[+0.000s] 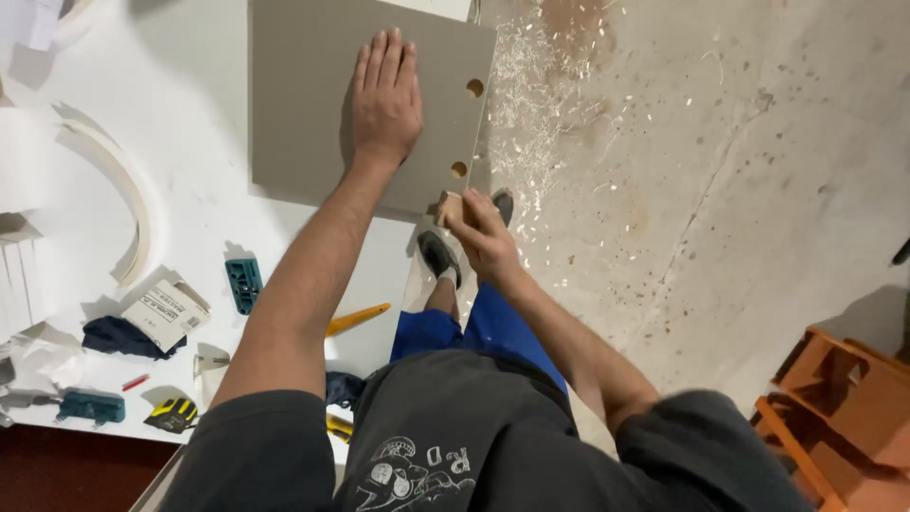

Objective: Apply edge banding to wooden panels using an iron and trim the excess with a hand tool

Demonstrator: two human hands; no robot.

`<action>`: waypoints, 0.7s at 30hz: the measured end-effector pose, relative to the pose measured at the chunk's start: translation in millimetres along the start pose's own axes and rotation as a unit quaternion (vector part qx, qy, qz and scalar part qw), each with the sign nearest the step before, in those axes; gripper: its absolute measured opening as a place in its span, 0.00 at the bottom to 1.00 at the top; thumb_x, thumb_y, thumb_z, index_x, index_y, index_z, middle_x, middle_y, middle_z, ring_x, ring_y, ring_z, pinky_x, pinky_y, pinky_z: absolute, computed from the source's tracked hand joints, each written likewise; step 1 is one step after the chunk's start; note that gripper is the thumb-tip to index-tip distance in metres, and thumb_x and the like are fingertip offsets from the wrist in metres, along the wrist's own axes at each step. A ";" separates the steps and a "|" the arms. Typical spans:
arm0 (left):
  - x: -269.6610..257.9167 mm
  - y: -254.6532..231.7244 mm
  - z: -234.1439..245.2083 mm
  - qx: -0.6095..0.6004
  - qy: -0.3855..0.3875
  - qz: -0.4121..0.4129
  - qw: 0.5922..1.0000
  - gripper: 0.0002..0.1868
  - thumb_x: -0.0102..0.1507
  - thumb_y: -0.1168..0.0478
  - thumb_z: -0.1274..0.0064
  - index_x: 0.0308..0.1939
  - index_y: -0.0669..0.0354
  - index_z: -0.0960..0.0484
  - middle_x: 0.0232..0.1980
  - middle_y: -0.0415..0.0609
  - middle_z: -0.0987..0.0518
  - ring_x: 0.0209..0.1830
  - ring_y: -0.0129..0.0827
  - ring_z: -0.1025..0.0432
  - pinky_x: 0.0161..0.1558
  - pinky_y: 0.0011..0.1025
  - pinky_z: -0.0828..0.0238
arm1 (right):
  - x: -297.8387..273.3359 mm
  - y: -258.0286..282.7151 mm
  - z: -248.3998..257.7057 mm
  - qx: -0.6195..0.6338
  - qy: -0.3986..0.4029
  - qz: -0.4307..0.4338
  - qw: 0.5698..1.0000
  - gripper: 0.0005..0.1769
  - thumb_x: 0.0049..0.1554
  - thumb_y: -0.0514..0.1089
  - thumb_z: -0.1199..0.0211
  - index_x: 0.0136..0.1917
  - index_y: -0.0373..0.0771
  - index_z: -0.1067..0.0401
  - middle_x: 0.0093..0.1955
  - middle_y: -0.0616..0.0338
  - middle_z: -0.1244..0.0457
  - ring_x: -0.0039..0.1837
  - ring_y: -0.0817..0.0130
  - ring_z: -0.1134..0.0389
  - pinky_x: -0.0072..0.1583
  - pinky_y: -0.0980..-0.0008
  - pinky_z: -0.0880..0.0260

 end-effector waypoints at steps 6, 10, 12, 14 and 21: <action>-1.3 0.3 -0.9 -0.004 0.006 0.006 1.000 0.22 0.73 0.64 0.54 0.71 0.66 0.25 0.74 0.58 0.31 0.76 0.50 0.40 0.77 0.47 0.49 | 154.4 -110.8 19.9 0.099 0.113 -0.355 0.923 0.18 0.65 0.57 0.54 0.49 0.43 0.34 0.43 0.64 0.34 0.44 0.74 0.32 0.41 0.79 0.32; -1.6 0.7 1.6 0.000 -0.015 -0.005 1.000 0.21 0.73 0.64 0.54 0.69 0.65 0.23 0.73 0.58 0.30 0.75 0.50 0.38 0.76 0.47 0.47 | 123.0 -105.5 5.4 -0.080 0.081 -0.223 0.968 0.20 0.66 0.47 0.48 0.69 0.42 0.31 0.72 0.46 0.41 0.71 0.49 0.36 0.67 0.49 0.29; -2.1 1.1 0.2 0.002 -0.012 -0.006 1.000 0.21 0.72 0.64 0.53 0.69 0.65 0.22 0.73 0.58 0.30 0.75 0.50 0.38 0.76 0.47 0.47 | 37.2 -83.0 -10.5 -0.067 0.157 -0.430 0.887 0.29 0.67 0.61 0.60 0.71 0.41 0.40 0.69 0.44 0.36 0.69 0.50 0.34 0.67 0.49 0.36; -0.8 1.7 0.7 0.007 -0.027 -0.011 1.000 0.20 0.73 0.64 0.54 0.69 0.66 0.23 0.73 0.58 0.30 0.75 0.50 0.38 0.76 0.48 0.47 | -24.4 12.9 -9.3 -0.051 0.073 0.034 0.995 0.23 0.64 0.32 0.37 0.71 0.48 0.31 0.76 0.35 0.46 0.75 0.37 0.39 0.75 0.35 0.36; -4.6 -0.6 3.3 -0.009 -0.017 -0.006 1.000 0.21 0.72 0.65 0.54 0.68 0.67 0.23 0.73 0.59 0.31 0.75 0.52 0.38 0.76 0.48 0.48 | 174.4 -85.3 29.5 0.129 0.070 -0.299 0.943 0.32 0.61 0.71 0.55 0.58 0.43 0.31 0.41 0.67 0.34 0.39 0.79 0.38 0.37 0.81 0.45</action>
Point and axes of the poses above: each hand's wrist, its own x-axis towards the middle knuckle, its own z-axis out of the back of the hand, y = z × x, the point moved 7 cm from there along x, towards the middle knuckle
